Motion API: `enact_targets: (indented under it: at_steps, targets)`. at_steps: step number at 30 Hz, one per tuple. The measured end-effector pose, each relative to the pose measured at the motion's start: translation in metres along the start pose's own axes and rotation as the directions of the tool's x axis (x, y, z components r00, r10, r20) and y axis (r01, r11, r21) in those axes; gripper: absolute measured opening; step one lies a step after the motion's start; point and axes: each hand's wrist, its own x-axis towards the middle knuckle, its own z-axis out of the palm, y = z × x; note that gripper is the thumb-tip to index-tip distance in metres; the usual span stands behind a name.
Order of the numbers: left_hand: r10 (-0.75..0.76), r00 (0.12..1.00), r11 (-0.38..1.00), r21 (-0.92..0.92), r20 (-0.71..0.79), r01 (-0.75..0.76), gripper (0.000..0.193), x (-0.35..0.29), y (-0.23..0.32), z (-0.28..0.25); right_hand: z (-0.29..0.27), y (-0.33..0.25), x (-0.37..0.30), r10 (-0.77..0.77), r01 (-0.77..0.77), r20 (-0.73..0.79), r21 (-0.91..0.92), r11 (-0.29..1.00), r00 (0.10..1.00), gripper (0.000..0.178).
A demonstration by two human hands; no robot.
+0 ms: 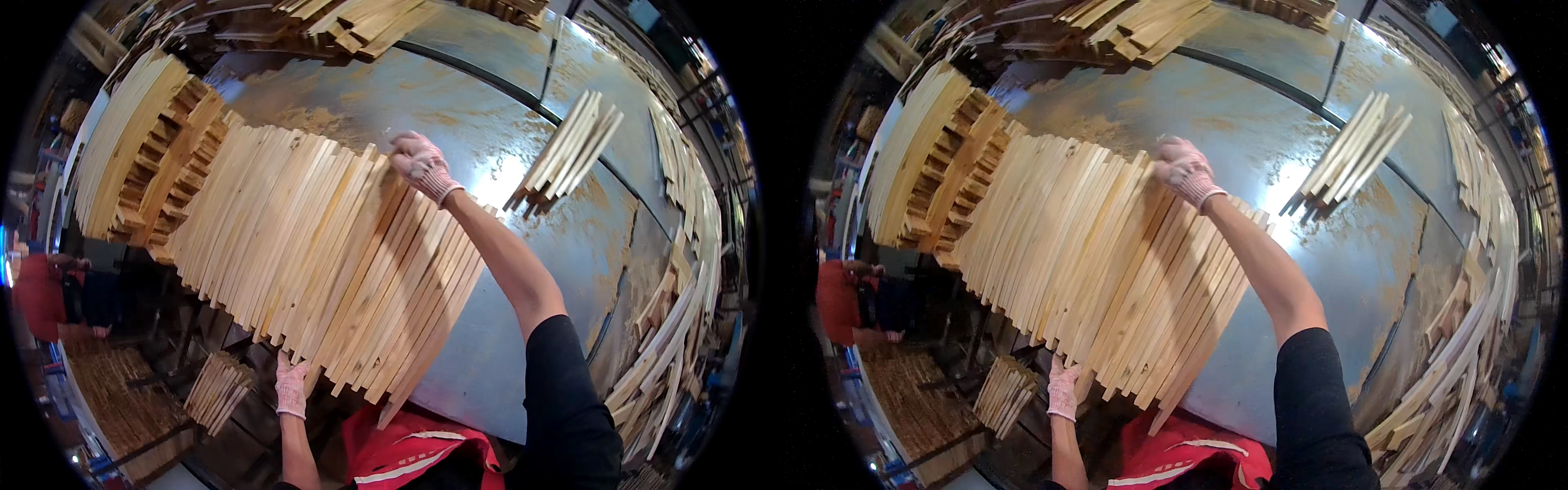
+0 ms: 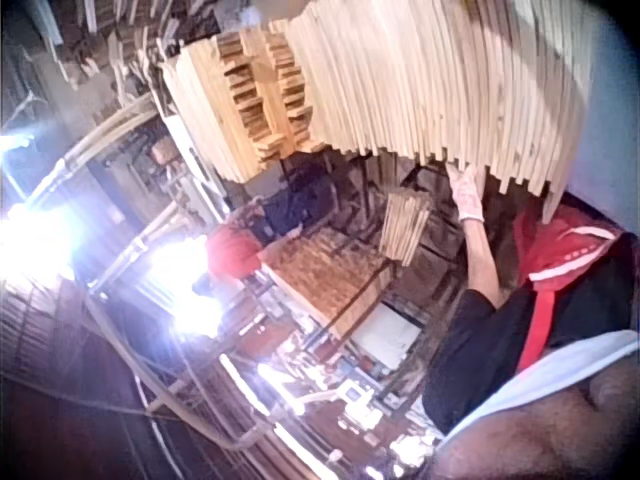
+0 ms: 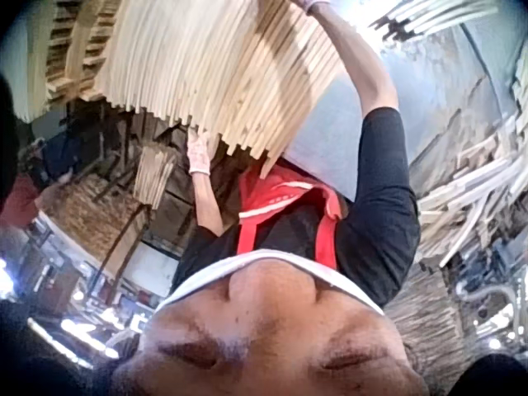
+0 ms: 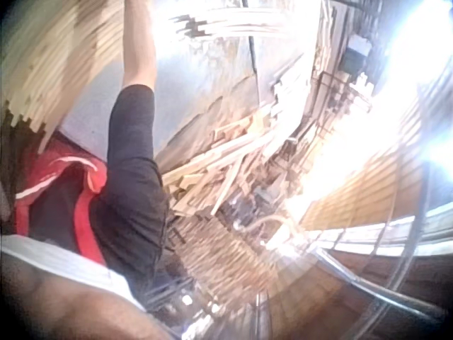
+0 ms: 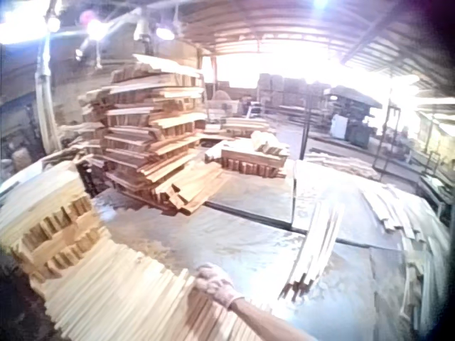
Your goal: The person picks up wooden planks from a pile on a metal table and stacks them into neat piles. They repeatedly gather planks, align them, and place them into organized stacks on the table surface.
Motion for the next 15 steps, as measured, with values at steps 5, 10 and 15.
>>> enact_targets:
  at_steps: [5,10,15]
  targets:
    - [-0.035,0.999,0.998,-0.06,0.017,0.036,0.09,-0.036,0.037,0.012,0.023,-0.07,-0.087,-0.025,0.161,-0.17,0.861,0.483,0.985,0.081]
    - [-0.021,0.999,0.999,-0.046,-0.038,0.019,0.071,-0.025,0.031,-0.021,0.164,-0.086,-0.194,0.251,-0.315,0.207,0.779,0.542,0.945,0.1]
    - [0.05,0.999,0.992,0.117,0.006,-0.05,0.057,-0.035,0.048,-0.02,0.156,-0.106,-0.194,0.114,-0.336,0.316,0.865,0.373,0.942,0.064]
